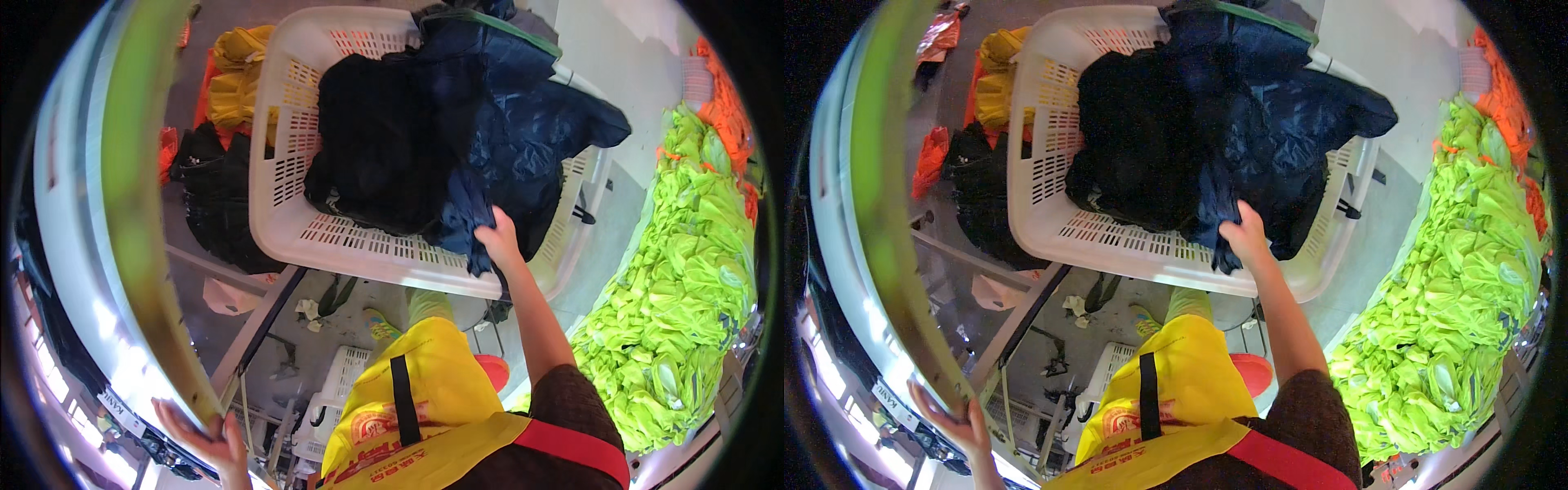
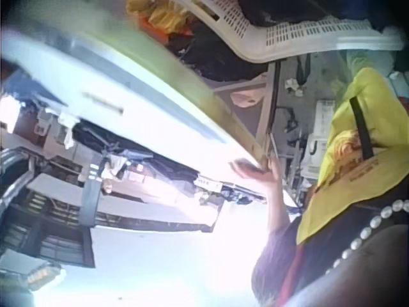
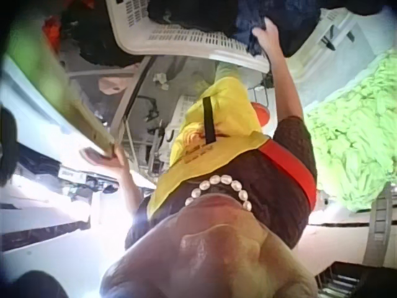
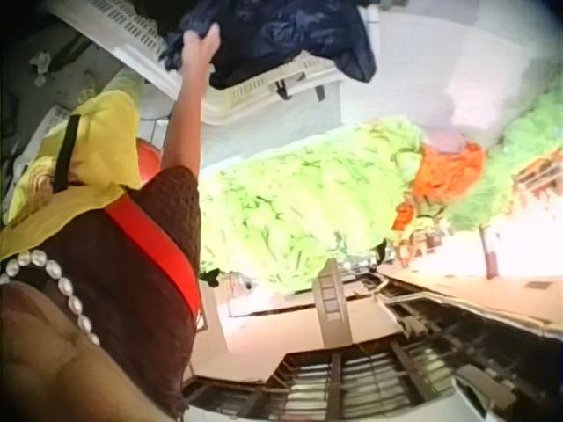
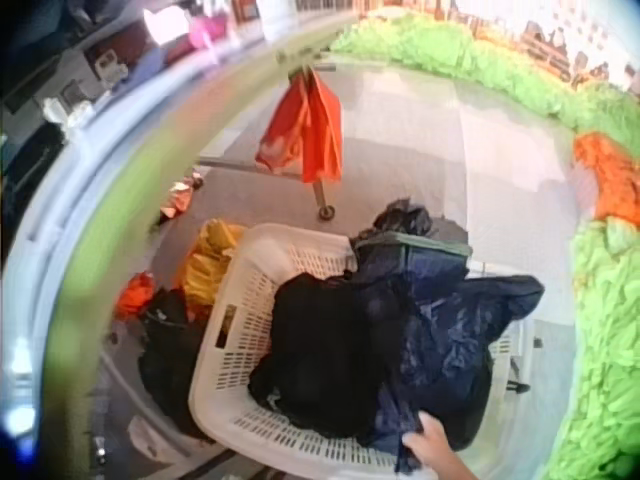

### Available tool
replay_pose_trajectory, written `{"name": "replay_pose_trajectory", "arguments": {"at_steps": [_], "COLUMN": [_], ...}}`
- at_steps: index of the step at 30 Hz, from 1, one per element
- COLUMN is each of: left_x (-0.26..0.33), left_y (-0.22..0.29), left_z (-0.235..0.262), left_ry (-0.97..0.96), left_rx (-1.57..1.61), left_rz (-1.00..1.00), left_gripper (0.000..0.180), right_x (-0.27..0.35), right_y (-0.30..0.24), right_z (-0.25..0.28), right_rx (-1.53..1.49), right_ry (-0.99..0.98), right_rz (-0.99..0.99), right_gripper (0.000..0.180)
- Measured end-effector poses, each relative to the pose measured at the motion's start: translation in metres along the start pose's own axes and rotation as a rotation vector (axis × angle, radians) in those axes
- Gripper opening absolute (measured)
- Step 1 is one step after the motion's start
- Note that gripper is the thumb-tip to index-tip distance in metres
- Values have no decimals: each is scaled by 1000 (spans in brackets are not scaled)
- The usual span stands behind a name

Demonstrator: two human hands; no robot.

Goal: The person folds a dark blue jacket on a table, then places it into a plastic bag and seals it. They repeat the process with another jacket, folding and bagging it. The person also uses scissors to cut a tag off a jacket before folding it.

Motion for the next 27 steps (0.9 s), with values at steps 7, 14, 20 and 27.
{"name": "replay_pose_trajectory", "arguments": {"at_steps": [7, 14, 20, 27], "left_x": [5, 16, 81, 178], "left_y": [2, -3, -16, -14], "left_z": [10, 19, 19, -42], "left_ry": [136, 284, 184, -1371], "left_rx": [19, 247, 611, 1104], "left_rz": [-116, -255, -407, 372], "left_gripper": [81, 56, 34, 71], "right_x": [148, 293, 272, 401], "right_y": [-232, -434, -482, -611], "right_z": [86, 140, 237, 241], "right_rx": [-250, -685, 163, -424], "right_ry": [-3, 63, 385, 238], "right_rz": [178, 622, 1374, 1069], "right_gripper": [50, 68, 42, 42]}}
Point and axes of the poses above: each hand's wrist, its own x-axis away from the middle knuckle, its own z-axis out of the back of the hand, y = z × x, the point moved 1 cm from there along -x, towards the middle knuckle, and after that the axes turned 8 degrees about z, right-handed, at the moved point
